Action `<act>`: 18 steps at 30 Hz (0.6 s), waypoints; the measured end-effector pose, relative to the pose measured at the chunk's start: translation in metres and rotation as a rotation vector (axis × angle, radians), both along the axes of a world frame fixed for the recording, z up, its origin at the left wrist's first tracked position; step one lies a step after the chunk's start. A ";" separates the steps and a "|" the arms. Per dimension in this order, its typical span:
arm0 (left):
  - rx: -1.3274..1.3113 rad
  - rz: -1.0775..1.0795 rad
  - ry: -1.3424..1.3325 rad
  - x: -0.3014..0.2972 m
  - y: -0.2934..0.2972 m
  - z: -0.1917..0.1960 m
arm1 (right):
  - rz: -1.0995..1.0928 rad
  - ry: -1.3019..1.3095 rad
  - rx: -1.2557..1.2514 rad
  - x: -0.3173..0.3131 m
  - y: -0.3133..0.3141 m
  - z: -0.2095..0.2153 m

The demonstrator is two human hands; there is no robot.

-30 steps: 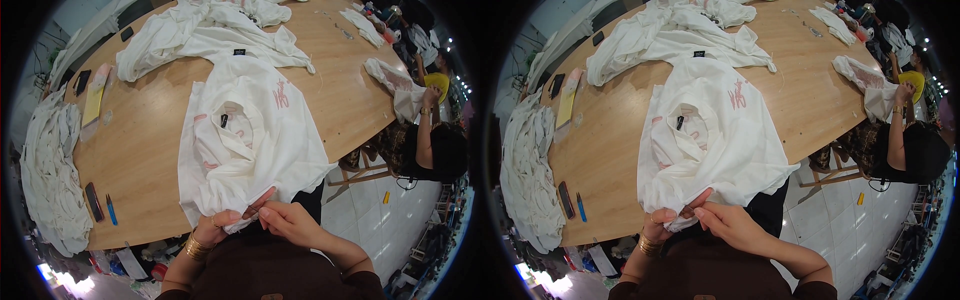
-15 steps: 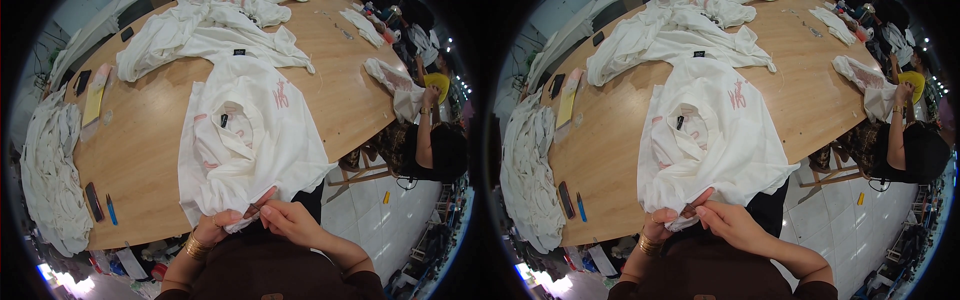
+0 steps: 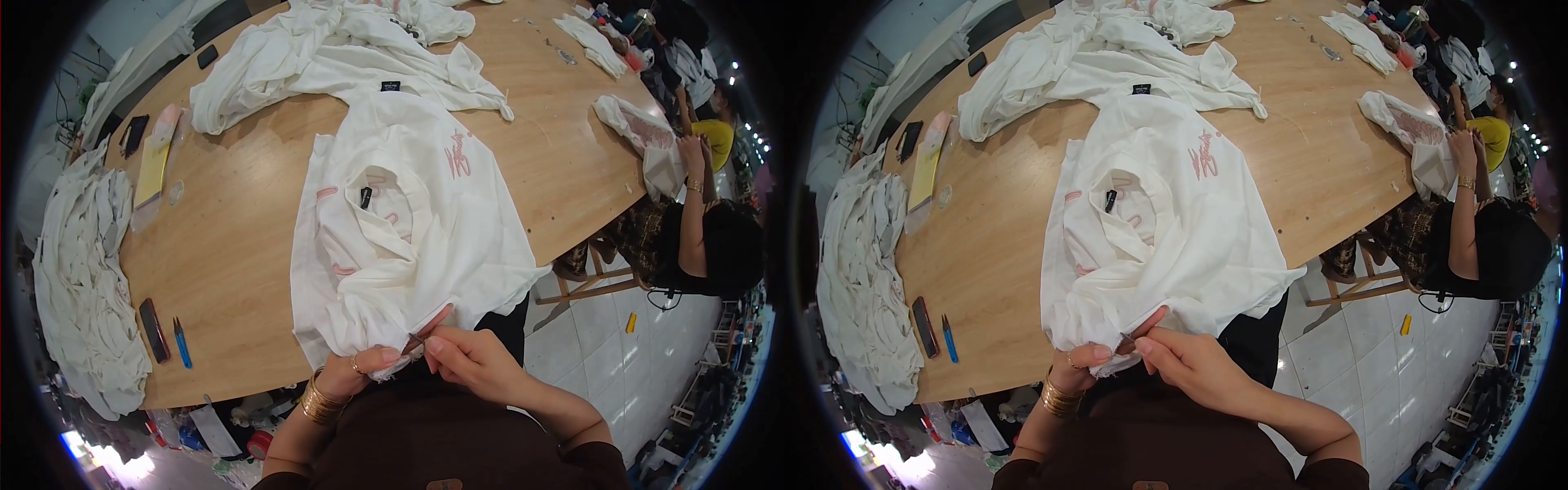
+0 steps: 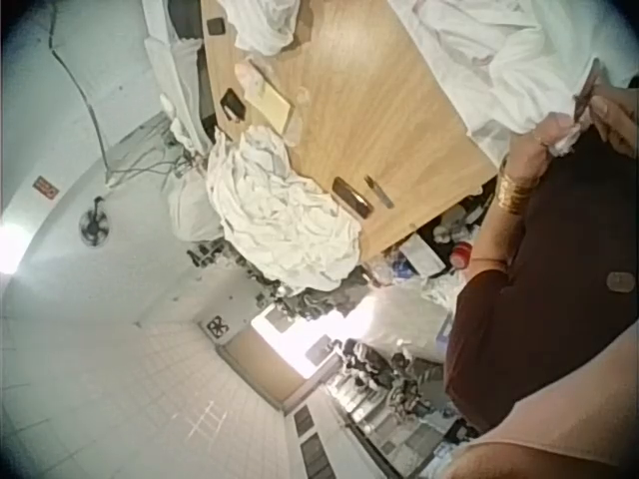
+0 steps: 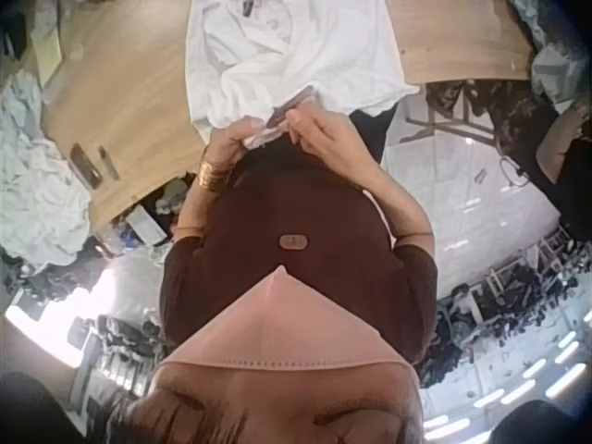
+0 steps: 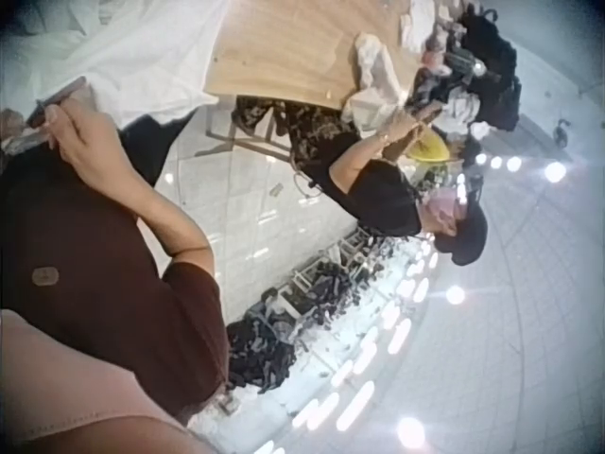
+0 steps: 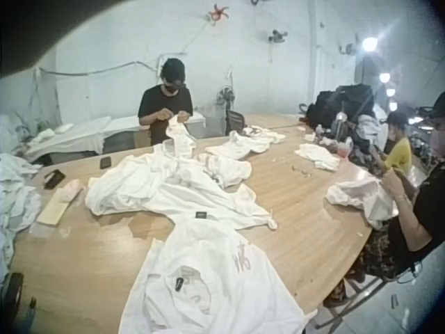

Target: Trimming excess loose threads from white t-shirts using small snips.

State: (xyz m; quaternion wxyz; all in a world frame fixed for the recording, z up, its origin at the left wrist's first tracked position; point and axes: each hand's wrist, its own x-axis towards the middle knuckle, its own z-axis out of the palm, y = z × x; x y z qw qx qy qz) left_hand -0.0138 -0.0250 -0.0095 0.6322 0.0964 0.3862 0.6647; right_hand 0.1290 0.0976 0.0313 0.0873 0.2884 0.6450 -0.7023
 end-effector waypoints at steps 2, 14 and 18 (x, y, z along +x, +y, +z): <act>-0.003 0.007 0.026 0.000 -0.002 -0.005 | -0.031 0.010 -0.046 0.001 0.001 0.002; -0.010 0.007 0.168 0.001 -0.007 -0.009 | 0.044 0.032 0.170 0.001 0.000 0.004; -0.016 -0.016 0.302 0.001 -0.005 -0.003 | 0.025 0.052 0.188 0.001 -0.001 0.002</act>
